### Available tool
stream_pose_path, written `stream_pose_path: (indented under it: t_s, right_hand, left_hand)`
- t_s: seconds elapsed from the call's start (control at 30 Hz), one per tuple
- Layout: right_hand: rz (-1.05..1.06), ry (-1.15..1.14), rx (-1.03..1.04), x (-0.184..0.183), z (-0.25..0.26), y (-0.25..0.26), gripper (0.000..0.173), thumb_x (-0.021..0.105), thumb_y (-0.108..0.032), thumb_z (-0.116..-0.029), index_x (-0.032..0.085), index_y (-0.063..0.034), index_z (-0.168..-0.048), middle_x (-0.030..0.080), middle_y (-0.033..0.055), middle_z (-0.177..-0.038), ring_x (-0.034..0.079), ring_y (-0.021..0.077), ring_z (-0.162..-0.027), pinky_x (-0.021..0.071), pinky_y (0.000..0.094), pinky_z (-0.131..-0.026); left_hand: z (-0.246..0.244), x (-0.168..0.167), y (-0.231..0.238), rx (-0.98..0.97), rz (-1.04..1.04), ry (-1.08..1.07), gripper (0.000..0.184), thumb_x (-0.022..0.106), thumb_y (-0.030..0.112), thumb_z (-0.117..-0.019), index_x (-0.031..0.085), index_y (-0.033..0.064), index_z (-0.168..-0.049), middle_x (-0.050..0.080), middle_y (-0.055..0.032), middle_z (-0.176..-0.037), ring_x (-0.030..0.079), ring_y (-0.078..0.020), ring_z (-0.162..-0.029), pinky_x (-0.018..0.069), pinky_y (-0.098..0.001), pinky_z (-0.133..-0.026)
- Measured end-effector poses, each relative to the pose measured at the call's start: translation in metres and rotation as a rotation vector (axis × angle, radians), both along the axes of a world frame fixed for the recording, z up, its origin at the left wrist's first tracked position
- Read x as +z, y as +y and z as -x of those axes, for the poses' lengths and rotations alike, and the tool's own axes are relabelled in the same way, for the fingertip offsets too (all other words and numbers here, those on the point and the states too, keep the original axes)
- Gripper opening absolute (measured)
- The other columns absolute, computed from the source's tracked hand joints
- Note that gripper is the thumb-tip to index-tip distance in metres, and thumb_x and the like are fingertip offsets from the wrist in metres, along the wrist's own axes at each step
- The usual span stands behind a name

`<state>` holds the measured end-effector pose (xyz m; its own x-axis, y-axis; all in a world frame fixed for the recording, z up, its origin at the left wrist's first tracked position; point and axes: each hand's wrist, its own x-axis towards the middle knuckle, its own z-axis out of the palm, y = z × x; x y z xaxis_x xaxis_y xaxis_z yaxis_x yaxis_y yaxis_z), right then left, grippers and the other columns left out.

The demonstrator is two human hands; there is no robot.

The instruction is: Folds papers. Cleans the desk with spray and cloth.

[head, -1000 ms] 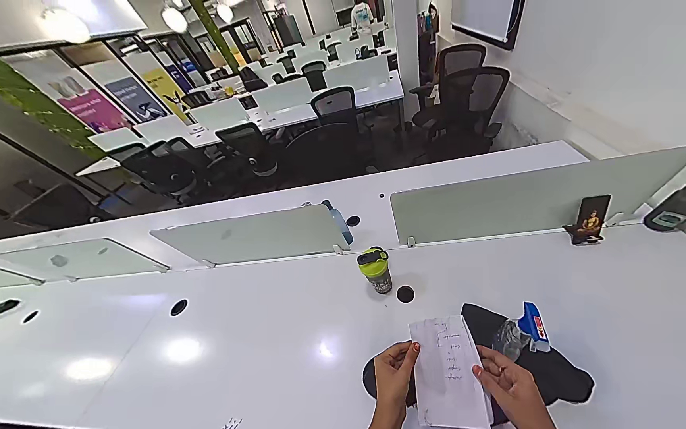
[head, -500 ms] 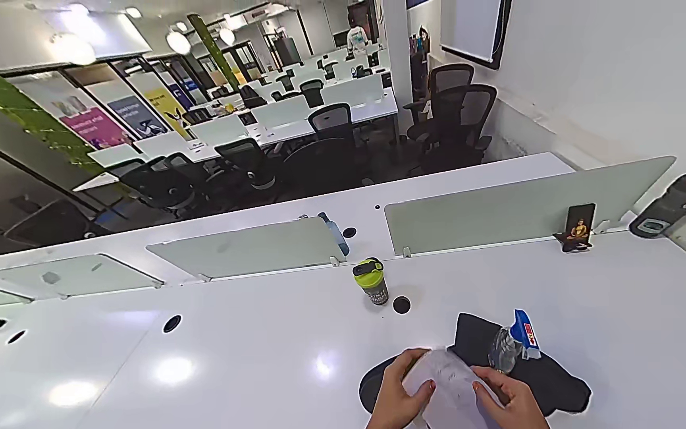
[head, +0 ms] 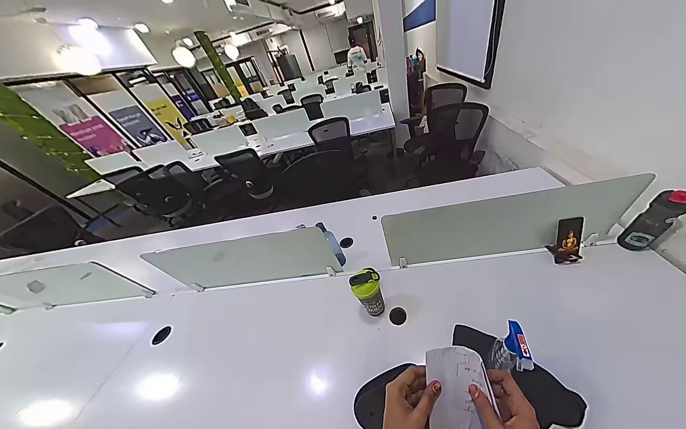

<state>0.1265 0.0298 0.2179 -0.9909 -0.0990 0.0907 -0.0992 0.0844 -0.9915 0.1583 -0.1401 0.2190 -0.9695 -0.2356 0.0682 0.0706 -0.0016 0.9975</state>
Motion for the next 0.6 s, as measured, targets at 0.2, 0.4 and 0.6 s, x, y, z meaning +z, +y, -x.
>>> stream_pose_path:
  t_s: [0.2, 0.4, 0.6]
  right_hand:
    - [-0.183, 0.172, 0.229, 0.000, 0.004, 0.021, 0.047, 0.069, 0.000, -0.0874, 0.054, 0.0176, -0.129, 0.070, 0.0267, -0.113, 0.072, 0.0251, -0.102, 0.0581, 0.0351, -0.092]
    - [-0.185, 0.310, 0.290, 0.008, 0.012, 0.028, 0.019, 0.065, 0.004, -0.0863, 0.078, 0.0059, -0.100, 0.078, 0.0167, -0.095, 0.075, 0.0136, -0.088, 0.0574, 0.0239, -0.087]
    - [0.108, 0.094, 0.263, -0.001, 0.013, 0.041, 0.022, 0.062, 0.013, -0.0851, 0.076, 0.0049, -0.100, 0.079, -0.0017, -0.097, 0.071, -0.0047, -0.087, 0.0582, 0.0161, -0.085]
  left_hand:
    - [0.001, 0.001, -0.019, -0.242, 0.606, 0.176, 0.019, 0.063, -0.002, -0.0912, 0.077, -0.0054, -0.104, 0.077, -0.0184, -0.093, 0.077, -0.0271, -0.086, 0.0605, -0.0458, -0.083]
    - [0.008, 0.006, -0.018, -0.291, 0.731, 0.346, 0.022, 0.066, 0.000, -0.0891, 0.080, 0.0024, -0.106, 0.078, -0.0134, -0.092, 0.076, -0.0259, -0.085, 0.0598, -0.0401, -0.081]
    - [0.010, 0.009, -0.045, -0.311, 0.435, 0.198, 0.024, 0.078, 0.010, -0.0869, 0.077, -0.0044, -0.105, 0.079, -0.0124, -0.100, 0.077, -0.0120, -0.093, 0.0594, -0.0289, -0.090]
